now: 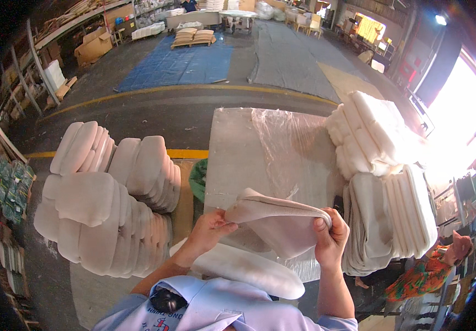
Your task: The person inserts rectangular foam inserts into fabric covers, aligns the edges, and smooths the covers by hand. The finished items are stacked on a nearby pallet. The person handles foam inserts and fabric covers one at a time.
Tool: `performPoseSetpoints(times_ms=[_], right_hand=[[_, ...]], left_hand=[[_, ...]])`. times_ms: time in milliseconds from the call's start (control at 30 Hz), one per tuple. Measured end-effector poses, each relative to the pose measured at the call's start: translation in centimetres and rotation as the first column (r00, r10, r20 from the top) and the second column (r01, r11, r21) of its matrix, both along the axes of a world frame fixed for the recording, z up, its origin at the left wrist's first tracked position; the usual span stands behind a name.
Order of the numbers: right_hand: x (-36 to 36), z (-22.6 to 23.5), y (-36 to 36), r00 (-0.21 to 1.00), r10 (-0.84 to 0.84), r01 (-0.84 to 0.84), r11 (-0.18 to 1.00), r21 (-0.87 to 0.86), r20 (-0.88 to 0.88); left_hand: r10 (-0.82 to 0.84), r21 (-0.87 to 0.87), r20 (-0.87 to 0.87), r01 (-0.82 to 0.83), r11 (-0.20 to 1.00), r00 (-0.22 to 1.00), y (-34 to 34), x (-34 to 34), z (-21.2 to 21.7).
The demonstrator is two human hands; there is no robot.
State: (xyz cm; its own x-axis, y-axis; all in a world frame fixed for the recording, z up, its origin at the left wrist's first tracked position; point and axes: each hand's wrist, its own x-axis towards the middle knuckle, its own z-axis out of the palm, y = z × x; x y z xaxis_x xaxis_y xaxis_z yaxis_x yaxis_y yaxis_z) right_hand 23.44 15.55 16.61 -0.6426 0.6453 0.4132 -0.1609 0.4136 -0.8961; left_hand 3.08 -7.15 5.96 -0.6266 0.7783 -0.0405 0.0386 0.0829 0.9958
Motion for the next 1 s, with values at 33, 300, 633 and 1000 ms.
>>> performPoseSetpoints(times_ms=[33,300,633,1000], right_hand=[[0.1,-0.1,0.0,1.000,-0.004,0.004,1.000,0.004,0.005],[1.3,-1.2,1.0,0.997,0.029,-0.040,0.990,-0.138,-0.078],[2.4,-2.0,0.7,0.955,0.264,-0.272,0.962,-0.040,-0.137],[3.6,-6.5,1.5,0.983,0.171,-0.182,0.965,-0.186,-0.073]], left_hand=[[-0.029,-0.014,-0.070,0.028,1.000,0.997,-0.2,-0.1,0.4],[-0.383,0.254,-0.132,0.405,0.878,0.914,-0.9,0.6,2.6],[-0.661,0.673,0.652,0.119,0.730,0.372,0.8,2.7,2.8],[-0.622,0.628,0.717,0.097,0.772,0.313,1.1,4.5,3.3]])
